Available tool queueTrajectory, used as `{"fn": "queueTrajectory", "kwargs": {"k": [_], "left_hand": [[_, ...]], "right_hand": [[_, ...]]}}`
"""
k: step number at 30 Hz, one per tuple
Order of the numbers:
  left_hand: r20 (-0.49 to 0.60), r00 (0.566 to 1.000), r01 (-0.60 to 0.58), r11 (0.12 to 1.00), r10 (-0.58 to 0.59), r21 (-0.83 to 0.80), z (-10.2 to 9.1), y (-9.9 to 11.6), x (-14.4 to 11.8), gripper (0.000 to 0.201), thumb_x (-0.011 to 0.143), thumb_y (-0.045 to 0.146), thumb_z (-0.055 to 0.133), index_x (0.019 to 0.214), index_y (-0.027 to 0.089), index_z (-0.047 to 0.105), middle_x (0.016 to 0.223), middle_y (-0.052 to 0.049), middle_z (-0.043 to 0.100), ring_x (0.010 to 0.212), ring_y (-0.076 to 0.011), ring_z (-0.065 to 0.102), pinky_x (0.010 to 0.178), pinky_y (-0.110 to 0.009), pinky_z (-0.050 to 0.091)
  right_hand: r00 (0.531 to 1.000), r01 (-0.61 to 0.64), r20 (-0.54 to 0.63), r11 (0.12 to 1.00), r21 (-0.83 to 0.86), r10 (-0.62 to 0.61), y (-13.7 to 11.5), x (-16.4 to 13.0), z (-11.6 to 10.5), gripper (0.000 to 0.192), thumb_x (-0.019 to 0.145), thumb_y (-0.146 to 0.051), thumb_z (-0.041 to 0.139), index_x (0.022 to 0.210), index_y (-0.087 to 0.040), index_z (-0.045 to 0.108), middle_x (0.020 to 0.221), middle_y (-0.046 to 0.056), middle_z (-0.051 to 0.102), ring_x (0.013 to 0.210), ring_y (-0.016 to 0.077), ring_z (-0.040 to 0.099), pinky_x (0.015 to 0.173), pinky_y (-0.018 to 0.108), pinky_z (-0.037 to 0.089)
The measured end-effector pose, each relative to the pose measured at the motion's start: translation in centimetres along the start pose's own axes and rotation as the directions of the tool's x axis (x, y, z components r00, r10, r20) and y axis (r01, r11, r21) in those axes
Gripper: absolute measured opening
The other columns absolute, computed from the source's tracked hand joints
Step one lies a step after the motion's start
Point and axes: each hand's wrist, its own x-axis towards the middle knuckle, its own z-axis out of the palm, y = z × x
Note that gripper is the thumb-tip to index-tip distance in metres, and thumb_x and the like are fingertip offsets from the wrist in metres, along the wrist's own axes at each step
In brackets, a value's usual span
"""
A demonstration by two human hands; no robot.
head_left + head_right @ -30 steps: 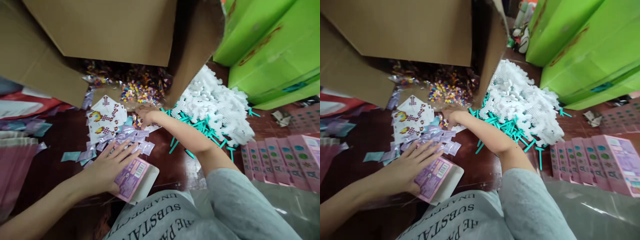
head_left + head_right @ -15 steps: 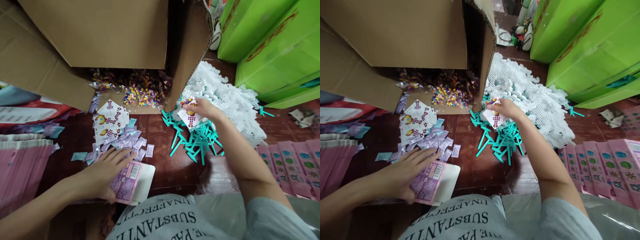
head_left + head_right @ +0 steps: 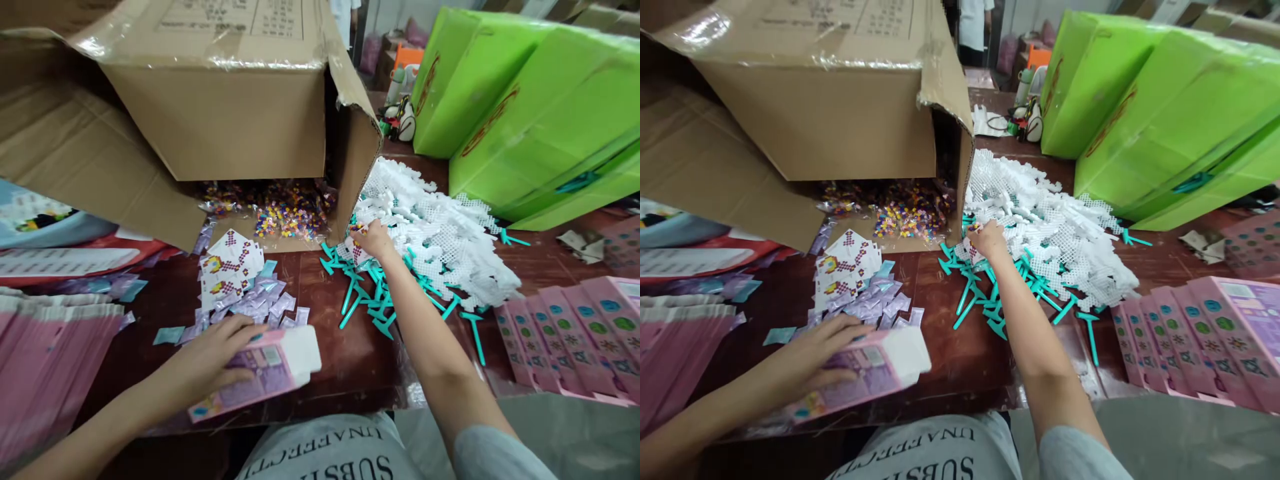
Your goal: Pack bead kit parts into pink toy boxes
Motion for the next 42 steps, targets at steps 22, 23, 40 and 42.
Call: {"fn": "queueTrajectory", "kwargs": {"k": [22,23,40,42], "left_hand": [[-0.064,0.947,0.026,0.276,-0.314,-0.961,4.5,9.3,3.1,0.048,0.078,0.038,0.088,0.117,0.021,0.064,0.115,-0.012,0.081,0.099,-0.0275,0.08,0.083,-0.041,0.067],[-0.073,0.948,0.004,0.239,-0.31,-0.971,4.9,9.6,3.5,0.048,0.078,0.037,0.088,0.117,0.021,0.064,0.114,-0.012,0.082,0.097,-0.0265,0.08,0.081,-0.04,0.067],[-0.255,0.872,-0.133,0.298,-0.419,-0.945,6.4,8.0,4.0,0.053,0.076,0.036,0.093,0.118,0.02,0.065,0.111,-0.009,0.082,0.097,-0.0235,0.077,0.088,-0.035,0.061],[-0.285,0.846,-0.144,0.322,-0.451,-0.936,6.3,8.0,3.8,0.054,0.075,0.038,0.094,0.117,0.02,0.065,0.111,-0.009,0.081,0.099,-0.0245,0.077,0.089,-0.036,0.061]], "right_hand": [[0.926,0.366,-0.205,0.626,0.689,-0.316,-1.1,-12.9,-2.0,0.063,0.078,-0.065,0.079,0.127,-0.029,0.061,0.119,0.009,0.075,0.109,0.0286,0.074,0.088,0.043,0.063],[0.912,0.403,-0.228,0.635,0.659,-0.342,-1.7,-13.1,-1.2,0.061,0.077,-0.064,0.08,0.123,-0.029,0.06,0.117,0.008,0.074,0.108,0.0269,0.073,0.089,0.042,0.062],[0.695,0.701,-0.148,0.618,0.355,-0.703,0.4,-15.3,-1.6,0.037,0.095,-0.054,0.076,0.126,-0.035,0.07,0.113,0.005,0.078,0.11,0.0293,0.07,0.103,0.053,0.053],[0.645,0.758,-0.177,0.593,0.272,-0.743,-0.2,-15.7,-2.4,0.016,0.099,-0.048,0.073,0.111,-0.037,0.074,0.106,0.003,0.079,0.106,0.0283,0.07,0.101,0.053,0.052]]}}
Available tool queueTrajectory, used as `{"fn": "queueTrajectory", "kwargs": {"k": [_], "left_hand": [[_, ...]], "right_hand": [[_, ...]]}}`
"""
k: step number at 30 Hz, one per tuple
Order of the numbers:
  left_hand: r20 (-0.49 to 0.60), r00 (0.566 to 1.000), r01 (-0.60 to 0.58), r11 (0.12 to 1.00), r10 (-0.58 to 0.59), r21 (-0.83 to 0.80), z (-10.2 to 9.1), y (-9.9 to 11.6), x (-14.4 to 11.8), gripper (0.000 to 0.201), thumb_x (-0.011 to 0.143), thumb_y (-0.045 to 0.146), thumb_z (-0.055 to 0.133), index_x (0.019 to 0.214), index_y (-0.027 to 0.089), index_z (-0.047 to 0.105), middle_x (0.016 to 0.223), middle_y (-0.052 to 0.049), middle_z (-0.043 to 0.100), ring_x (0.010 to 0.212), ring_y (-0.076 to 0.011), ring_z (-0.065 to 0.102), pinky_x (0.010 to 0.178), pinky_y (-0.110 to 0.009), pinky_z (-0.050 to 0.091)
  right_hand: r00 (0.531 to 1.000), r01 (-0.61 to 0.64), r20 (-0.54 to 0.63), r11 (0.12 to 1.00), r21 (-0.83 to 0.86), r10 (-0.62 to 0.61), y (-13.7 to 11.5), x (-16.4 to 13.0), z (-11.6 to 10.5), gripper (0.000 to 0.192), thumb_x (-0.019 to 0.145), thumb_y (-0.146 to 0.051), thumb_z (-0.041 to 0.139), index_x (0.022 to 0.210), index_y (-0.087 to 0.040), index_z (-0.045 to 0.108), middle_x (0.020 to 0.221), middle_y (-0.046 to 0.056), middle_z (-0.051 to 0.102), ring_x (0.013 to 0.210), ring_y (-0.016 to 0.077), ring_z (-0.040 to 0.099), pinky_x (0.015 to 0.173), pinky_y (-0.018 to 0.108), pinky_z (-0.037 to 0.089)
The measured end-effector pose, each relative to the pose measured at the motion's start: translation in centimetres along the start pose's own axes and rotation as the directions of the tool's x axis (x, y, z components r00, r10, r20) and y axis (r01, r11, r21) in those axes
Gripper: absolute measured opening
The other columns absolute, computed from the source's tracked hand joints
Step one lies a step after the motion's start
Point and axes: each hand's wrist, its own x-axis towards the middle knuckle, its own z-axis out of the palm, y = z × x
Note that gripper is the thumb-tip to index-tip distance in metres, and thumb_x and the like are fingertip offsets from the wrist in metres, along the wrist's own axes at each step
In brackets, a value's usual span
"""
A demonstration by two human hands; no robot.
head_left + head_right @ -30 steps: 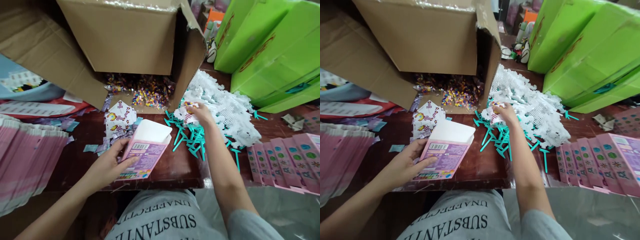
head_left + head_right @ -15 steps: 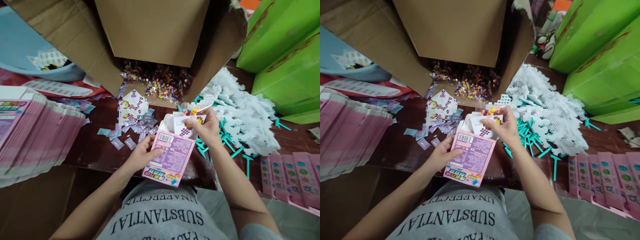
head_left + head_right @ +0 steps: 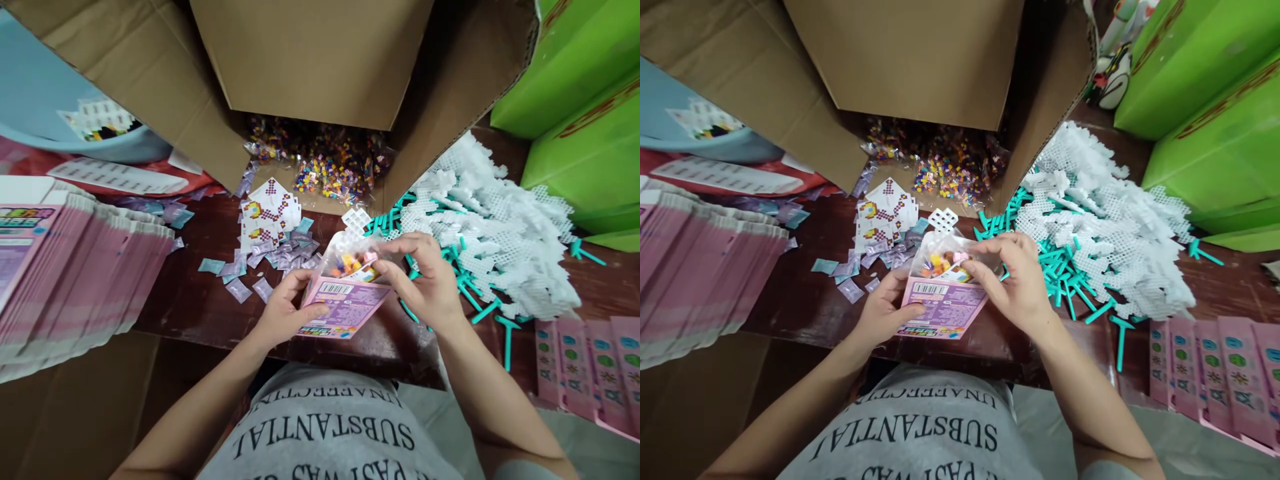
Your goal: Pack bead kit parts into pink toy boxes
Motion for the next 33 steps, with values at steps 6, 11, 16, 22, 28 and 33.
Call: {"fn": "queueTrajectory", "kwargs": {"k": [6,11,16,22,28,33], "left_hand": [[-0.074,0.997,0.015,1.0,-0.016,-0.015,0.1,-0.2,0.2,0.06,0.072,0.045,0.096,0.116,0.021,0.062,0.105,-0.007,0.081,0.093,-0.0239,0.077,0.085,-0.036,0.062],[-0.147,0.989,0.0,0.997,-0.011,-0.074,0.4,-0.3,0.9,0.062,0.071,0.048,0.096,0.114,0.021,0.062,0.106,-0.007,0.081,0.092,-0.0232,0.078,0.085,-0.034,0.064],[-0.26,0.962,-0.094,0.995,0.084,-0.026,-1.9,0.1,0.7,0.056,0.067,0.036,0.099,0.109,0.02,0.067,0.1,-0.006,0.083,0.084,-0.0214,0.079,0.074,-0.03,0.065],[-0.435,0.87,-0.147,0.965,0.231,0.219,-6.1,1.5,-1.4,0.052,0.058,0.036,0.105,0.098,0.023,0.074,0.091,-0.002,0.081,0.078,-0.0215,0.077,0.07,-0.033,0.066],[-0.656,0.678,-0.191,0.941,0.332,0.279,-10.2,4.1,-4.4,0.054,0.06,0.046,0.105,0.097,0.022,0.074,0.092,0.005,0.08,0.081,-0.0173,0.073,0.08,-0.035,0.066],[-0.59,0.738,-0.128,0.926,0.328,0.356,-10.8,3.3,-7.9,0.048,0.068,0.032,0.102,0.107,0.021,0.078,0.094,0.004,0.082,0.081,-0.0162,0.073,0.075,-0.028,0.065]], "right_hand": [[0.973,-0.075,-0.212,0.993,0.094,0.094,-1.0,0.7,0.9,0.011,0.101,-0.046,0.072,0.096,-0.036,0.076,0.099,0.002,0.078,0.097,0.0272,0.071,0.096,0.051,0.054],[0.981,-0.078,-0.176,0.995,0.057,0.087,-1.1,0.6,2.3,0.013,0.102,-0.044,0.069,0.096,-0.036,0.077,0.097,0.003,0.078,0.1,0.0293,0.071,0.102,0.057,0.052],[0.996,0.047,-0.073,0.99,-0.134,-0.057,1.4,0.3,-1.0,0.05,0.101,-0.047,0.069,0.148,-0.033,0.061,0.158,0.01,0.056,0.148,0.0354,0.051,0.117,0.062,0.044],[0.803,0.457,0.557,0.817,-0.351,-0.21,8.0,-2.1,-1.5,0.036,0.105,-0.013,0.054,0.135,-0.025,0.069,0.138,0.01,0.07,0.128,0.0287,0.061,0.101,0.043,0.05],[0.537,0.678,0.839,0.638,-0.364,-0.092,12.4,0.7,2.2,0.026,0.105,-0.012,0.054,0.119,-0.016,0.075,0.113,0.012,0.077,0.114,0.0285,0.064,0.098,0.041,0.043],[0.502,0.608,0.863,0.73,-0.312,-0.05,8.6,4.0,6.1,0.032,0.11,-0.021,0.045,0.13,-0.018,0.07,0.121,0.013,0.074,0.103,0.0249,0.07,0.091,0.036,0.046]]}}
